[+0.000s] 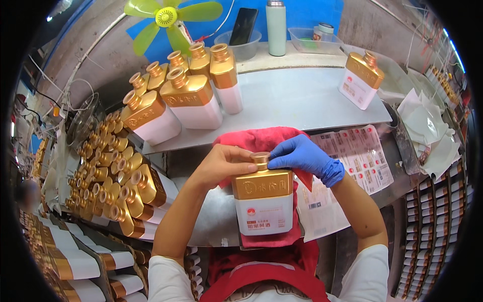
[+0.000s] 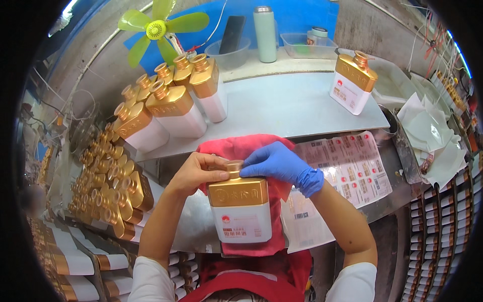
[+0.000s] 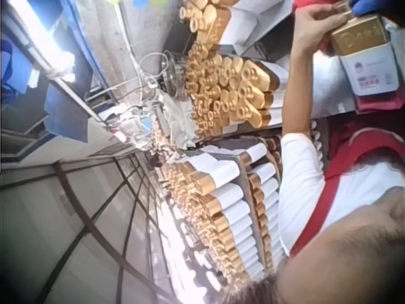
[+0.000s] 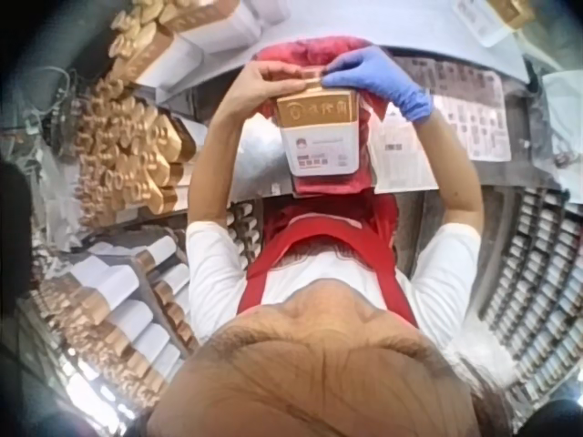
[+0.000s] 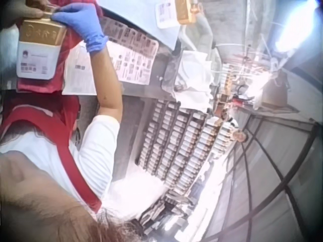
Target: The person applies labels to white and gold bottles using a red cloth to hold them. They peel labels from a sheet, align them on the bottle, and smooth them down. The person also wipes the bottle necks and caps with the cloth. Finished bottles are placed on a nearby shelf.
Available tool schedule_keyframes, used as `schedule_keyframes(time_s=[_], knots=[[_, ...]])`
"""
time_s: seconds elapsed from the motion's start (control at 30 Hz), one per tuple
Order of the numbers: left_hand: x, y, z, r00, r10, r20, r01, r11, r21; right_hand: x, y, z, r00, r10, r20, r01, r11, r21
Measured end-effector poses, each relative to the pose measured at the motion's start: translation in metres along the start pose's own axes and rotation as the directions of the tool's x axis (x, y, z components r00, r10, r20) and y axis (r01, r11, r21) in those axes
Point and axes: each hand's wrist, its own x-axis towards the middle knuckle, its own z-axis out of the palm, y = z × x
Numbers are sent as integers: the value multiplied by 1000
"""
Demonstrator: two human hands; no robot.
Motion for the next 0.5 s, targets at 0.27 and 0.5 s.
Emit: schedule_keyframes(time_s=[0.27,0.5], knots=[[-1,-1,-9,983,106,149,-92,991,-94,-4,3,-5,995,15,95,-24,995,100],[6,-1,-10,970,169,173,-166,986,-31,-2,-17,1,993,-3,121,14,996,-84]])
